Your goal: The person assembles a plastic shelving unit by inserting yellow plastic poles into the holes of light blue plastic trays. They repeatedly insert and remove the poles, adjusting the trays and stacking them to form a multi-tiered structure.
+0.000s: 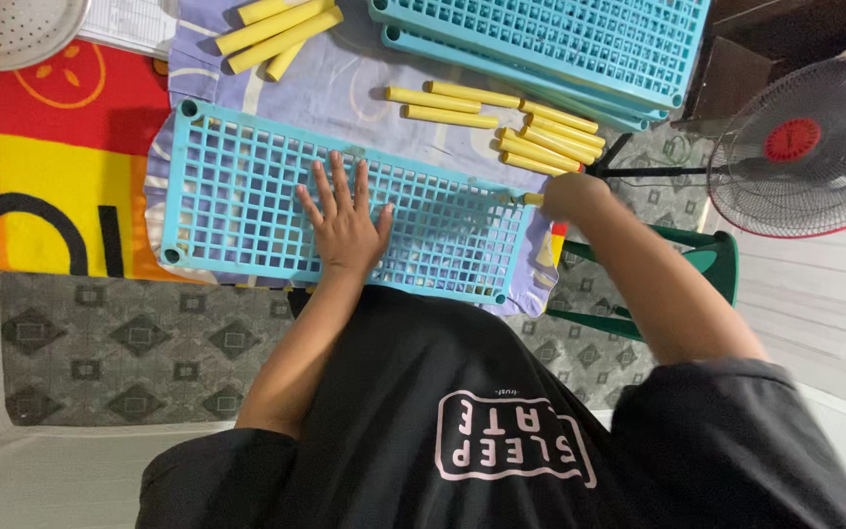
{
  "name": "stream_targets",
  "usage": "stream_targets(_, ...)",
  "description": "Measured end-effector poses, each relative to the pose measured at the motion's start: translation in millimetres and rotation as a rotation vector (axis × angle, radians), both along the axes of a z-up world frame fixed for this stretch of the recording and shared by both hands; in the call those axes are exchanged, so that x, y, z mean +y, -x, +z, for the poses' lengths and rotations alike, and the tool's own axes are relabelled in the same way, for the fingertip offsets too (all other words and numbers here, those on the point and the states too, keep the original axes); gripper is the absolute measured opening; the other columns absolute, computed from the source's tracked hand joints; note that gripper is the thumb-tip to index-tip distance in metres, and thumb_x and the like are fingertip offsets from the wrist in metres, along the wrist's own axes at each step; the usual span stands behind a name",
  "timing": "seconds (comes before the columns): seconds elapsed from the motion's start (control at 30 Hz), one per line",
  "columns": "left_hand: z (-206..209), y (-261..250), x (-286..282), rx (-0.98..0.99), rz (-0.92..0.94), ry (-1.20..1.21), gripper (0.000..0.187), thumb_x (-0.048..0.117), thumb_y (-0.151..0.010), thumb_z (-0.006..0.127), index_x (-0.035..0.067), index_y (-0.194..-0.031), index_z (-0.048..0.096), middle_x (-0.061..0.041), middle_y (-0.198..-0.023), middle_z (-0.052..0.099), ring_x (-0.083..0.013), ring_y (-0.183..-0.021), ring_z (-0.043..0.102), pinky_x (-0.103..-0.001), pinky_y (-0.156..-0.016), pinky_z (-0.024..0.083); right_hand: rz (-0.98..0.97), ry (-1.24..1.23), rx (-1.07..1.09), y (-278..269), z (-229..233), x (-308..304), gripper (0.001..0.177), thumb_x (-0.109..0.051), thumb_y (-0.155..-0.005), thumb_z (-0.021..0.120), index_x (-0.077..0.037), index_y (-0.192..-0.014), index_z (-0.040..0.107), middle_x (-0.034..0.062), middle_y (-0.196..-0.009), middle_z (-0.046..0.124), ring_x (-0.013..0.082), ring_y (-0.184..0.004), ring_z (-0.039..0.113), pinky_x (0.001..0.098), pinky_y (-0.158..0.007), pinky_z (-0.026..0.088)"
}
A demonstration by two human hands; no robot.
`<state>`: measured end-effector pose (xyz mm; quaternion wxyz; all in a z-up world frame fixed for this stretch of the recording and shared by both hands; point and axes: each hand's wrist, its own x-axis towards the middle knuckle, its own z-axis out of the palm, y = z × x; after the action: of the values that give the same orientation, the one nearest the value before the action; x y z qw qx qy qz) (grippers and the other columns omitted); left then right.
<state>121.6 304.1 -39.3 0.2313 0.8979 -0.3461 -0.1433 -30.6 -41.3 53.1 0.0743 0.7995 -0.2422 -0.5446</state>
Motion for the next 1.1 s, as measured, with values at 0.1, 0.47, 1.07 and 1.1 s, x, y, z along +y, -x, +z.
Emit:
stream_targets(0.1,1,0,6,-0.035,-0.005,0.007,0.076,0.054,-0.109,0.036,0.008,-0.168,0.022,-0.025,-0.172,0.004,-0.0465,-0.157,-0.007,-0.068,-0.119,-0.010,-1.141,-0.343,0.036,0,-8,-49,0.034,-0.032,-0.104,0.064,0.003,-0.106,0.063,0.0051,-0.067,0.055,0.0159,-0.052,0.052,0.0313,-0.044,0.046)
stream_targets(0.47,12,40,-119,0.027,-0.619,0.202,0.114,0.073,-0.078,0.070,0.009,-0.161,0.026,-0.022,-0.172,0.013,-0.0396,-0.160,0.004,-0.065,-0.125,-0.002,-0.462,-0.185,0.153,-1,-39,-42,0.038,-0.038,-0.100,0.060,-0.004,-0.104,0.075,0.0079,-0.076,0.065,0.0205,-0.062,0.059,0.0368,-0.055,0.046)
stream_targets(1.07,26,46,-151,0.029,-0.691,-0.327,0.107,0.080,-0.086,0.046,0.021,-0.163,0.001,-0.018,-0.170,0.005,-0.0386,-0.156,0.001,-0.065,-0.120,-0.006,-0.461,0.267,-1.424,44,46,70,0.037,-0.030,-0.103,0.065,-0.004,-0.129,0.063,0.0184,-0.110,0.070,0.0353,-0.103,0.069,0.0444,-0.088,0.054)
stream_targets(1.1,24,48,-153,0.022,-0.682,-0.297,0.107,0.080,-0.087,0.047,0.021,-0.164,0.002,-0.018,-0.170,0.006,-0.0391,-0.156,0.002,-0.065,-0.120,-0.005,-0.617,0.264,-1.761,63,41,79,0.034,-0.022,-0.107,0.062,-0.002,-0.135,0.060,0.0188,-0.118,0.068,0.0340,-0.108,0.068,0.0430,-0.094,0.054)
